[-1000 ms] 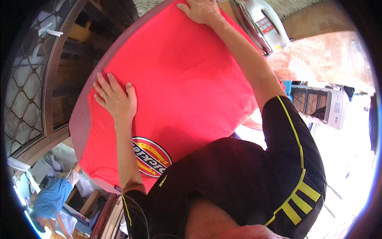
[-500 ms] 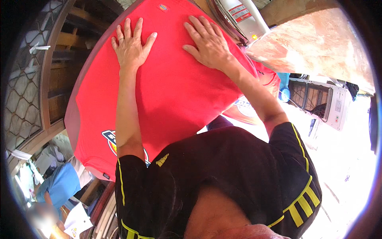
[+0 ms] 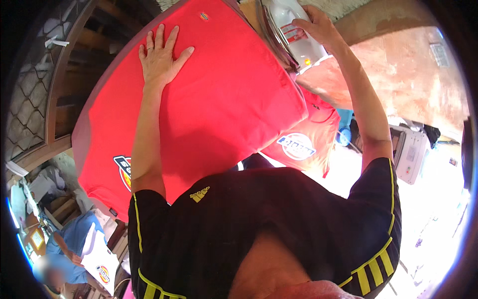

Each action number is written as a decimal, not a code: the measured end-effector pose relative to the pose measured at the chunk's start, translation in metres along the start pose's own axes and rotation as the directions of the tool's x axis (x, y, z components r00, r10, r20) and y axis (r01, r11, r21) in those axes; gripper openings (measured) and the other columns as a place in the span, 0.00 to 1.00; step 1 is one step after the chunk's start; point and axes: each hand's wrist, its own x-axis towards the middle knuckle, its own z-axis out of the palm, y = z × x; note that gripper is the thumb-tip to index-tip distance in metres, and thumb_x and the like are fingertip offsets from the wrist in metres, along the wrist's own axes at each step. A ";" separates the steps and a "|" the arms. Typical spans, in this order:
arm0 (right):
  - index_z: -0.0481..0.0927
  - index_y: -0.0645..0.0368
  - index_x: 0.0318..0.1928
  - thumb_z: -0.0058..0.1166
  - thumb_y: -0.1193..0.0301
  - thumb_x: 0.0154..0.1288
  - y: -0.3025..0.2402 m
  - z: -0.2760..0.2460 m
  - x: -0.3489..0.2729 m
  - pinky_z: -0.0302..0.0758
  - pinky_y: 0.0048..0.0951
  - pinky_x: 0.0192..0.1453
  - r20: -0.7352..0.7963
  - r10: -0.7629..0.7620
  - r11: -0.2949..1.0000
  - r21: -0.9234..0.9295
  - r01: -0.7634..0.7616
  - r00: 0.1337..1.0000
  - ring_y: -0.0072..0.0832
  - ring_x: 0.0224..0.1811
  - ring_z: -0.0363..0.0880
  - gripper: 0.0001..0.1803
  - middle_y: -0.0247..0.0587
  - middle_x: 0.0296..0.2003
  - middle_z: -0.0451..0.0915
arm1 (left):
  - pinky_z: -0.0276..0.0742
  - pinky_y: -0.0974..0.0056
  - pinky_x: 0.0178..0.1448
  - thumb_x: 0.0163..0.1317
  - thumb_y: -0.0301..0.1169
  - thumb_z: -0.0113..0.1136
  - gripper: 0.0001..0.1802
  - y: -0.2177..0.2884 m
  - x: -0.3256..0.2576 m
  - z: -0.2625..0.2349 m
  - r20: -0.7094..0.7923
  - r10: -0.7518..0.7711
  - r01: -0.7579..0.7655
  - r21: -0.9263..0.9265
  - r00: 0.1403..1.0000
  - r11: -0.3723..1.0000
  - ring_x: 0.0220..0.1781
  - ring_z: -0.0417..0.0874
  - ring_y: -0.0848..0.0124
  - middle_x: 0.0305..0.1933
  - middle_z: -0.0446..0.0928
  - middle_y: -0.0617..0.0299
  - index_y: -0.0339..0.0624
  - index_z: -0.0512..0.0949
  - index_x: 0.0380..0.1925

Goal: The person irons a red Dickies t-shirt on a pink ironing board. They repeatedly smooth the fabric, flip the shirt to iron different sections, and use a white electric iron to press the garment.

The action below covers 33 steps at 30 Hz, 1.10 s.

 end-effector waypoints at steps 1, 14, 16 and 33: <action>0.77 0.62 0.48 0.58 0.61 0.69 -0.006 -0.001 0.005 0.70 0.24 0.29 0.014 0.040 0.999 0.015 -0.041 0.999 0.19 0.25 0.72 0.17 0.33 0.26 0.76 | 0.42 0.37 0.78 0.60 0.74 0.43 0.45 0.000 -0.003 0.000 -0.004 -0.004 0.004 0.000 1.000 1.000 0.81 0.46 0.52 0.80 0.50 0.59 0.68 0.59 0.73; 0.80 0.63 0.48 0.58 0.59 0.69 -0.121 0.009 -0.108 0.75 0.34 0.33 -0.020 -0.025 0.993 -0.120 0.022 0.999 0.23 0.27 0.77 0.19 0.47 0.26 0.82 | 0.47 0.35 0.77 0.62 0.72 0.44 0.43 -0.001 -0.002 -0.004 -0.010 -0.022 0.022 0.020 1.000 1.000 0.80 0.50 0.50 0.80 0.52 0.60 0.68 0.59 0.73; 0.78 0.64 0.44 0.59 0.58 0.68 -0.123 0.029 -0.133 0.75 0.38 0.32 -0.007 0.069 0.975 -0.210 -0.069 0.998 0.33 0.25 0.80 0.19 0.53 0.24 0.80 | 0.47 0.34 0.76 0.62 0.72 0.44 0.43 -0.001 -0.001 -0.003 -0.020 -0.015 0.015 0.005 1.000 1.000 0.80 0.49 0.50 0.80 0.52 0.60 0.68 0.59 0.73; 0.77 0.74 0.47 0.48 0.49 0.69 -0.117 0.113 0.146 0.77 0.49 0.54 -0.076 -0.155 0.887 -0.449 0.105 0.985 0.63 0.50 0.79 0.33 0.71 0.43 0.81 | 0.48 0.35 0.76 0.62 0.71 0.43 0.48 0.006 -0.001 0.003 -0.065 -0.071 0.066 -0.086 0.995 0.994 0.80 0.51 0.51 0.79 0.54 0.57 0.51 0.60 0.73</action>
